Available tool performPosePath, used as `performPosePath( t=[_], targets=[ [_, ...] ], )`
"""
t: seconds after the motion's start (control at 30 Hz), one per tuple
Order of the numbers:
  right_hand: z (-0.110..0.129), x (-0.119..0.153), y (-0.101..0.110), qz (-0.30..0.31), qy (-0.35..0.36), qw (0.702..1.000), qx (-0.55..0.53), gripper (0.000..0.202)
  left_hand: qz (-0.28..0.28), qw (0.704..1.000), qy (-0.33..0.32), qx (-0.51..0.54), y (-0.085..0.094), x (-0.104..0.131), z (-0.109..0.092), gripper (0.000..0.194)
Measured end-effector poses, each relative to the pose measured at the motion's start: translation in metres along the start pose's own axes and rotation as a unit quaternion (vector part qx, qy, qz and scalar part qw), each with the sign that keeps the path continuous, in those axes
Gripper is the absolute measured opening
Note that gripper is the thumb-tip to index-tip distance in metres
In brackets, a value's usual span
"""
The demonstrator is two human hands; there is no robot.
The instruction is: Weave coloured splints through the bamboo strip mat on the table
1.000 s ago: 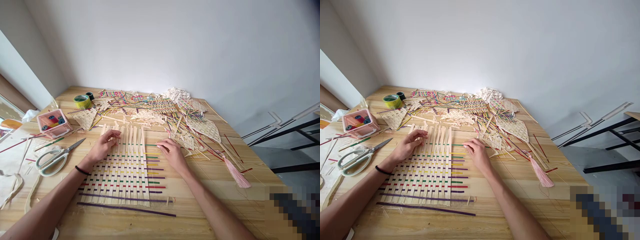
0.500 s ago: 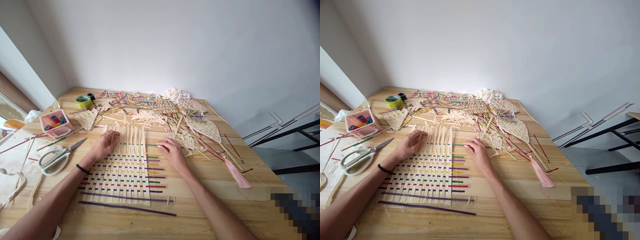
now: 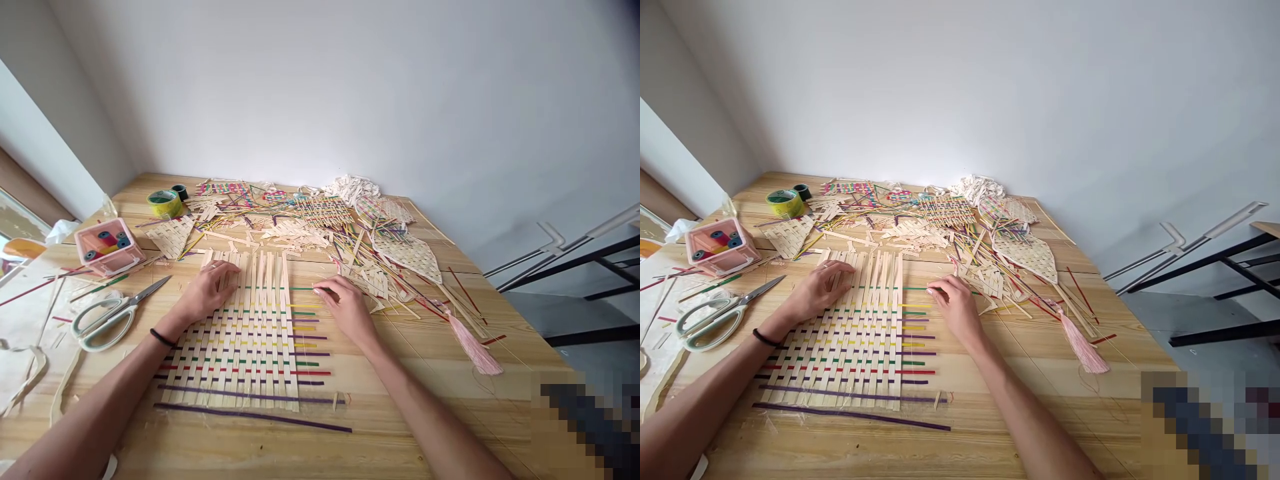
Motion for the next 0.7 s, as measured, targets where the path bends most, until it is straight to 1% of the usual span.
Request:
performPosePath(
  t=[0.2, 0.33, 0.5, 0.7],
  targets=[
    [0.0009, 0.0001, 0.0006, 0.001, -0.001, 1.000, -0.002, 0.020, 0.003, 1.000, -0.009, 0.000, -0.0012, -0.0001, 0.0020, 0.027],
    [0.0030, -0.0006, 0.0016, 0.006, -0.005, 1.000, -0.002, 0.022, 0.005, 1.000, -0.002, 0.007, -0.0020, 0.0000, 0.0035, 0.029],
    [0.0030, -0.0013, 0.0025, 0.009, 0.006, 1.000, -0.013, 0.025, 0.000, 1.000, -0.007, 0.009, -0.0030, -0.0002, 0.0037, 0.028],
    [0.0020, -0.0010, 0.0024, 0.011, 0.016, 1.000, -0.014, 0.024, 0.000, 1.000, -0.001, 0.017, -0.0019, -0.0002, 0.0010, 0.027]
  ],
)
Point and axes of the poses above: each hand's wrist, its own x-axis away from the middle knuckle, its own y-axis out of the back of the hand, z = x × y, the point moved 1 cm from there along -x, towards the middle knuckle, and after that the axes turned 9 degrees about -x, right-handed, at the moved point
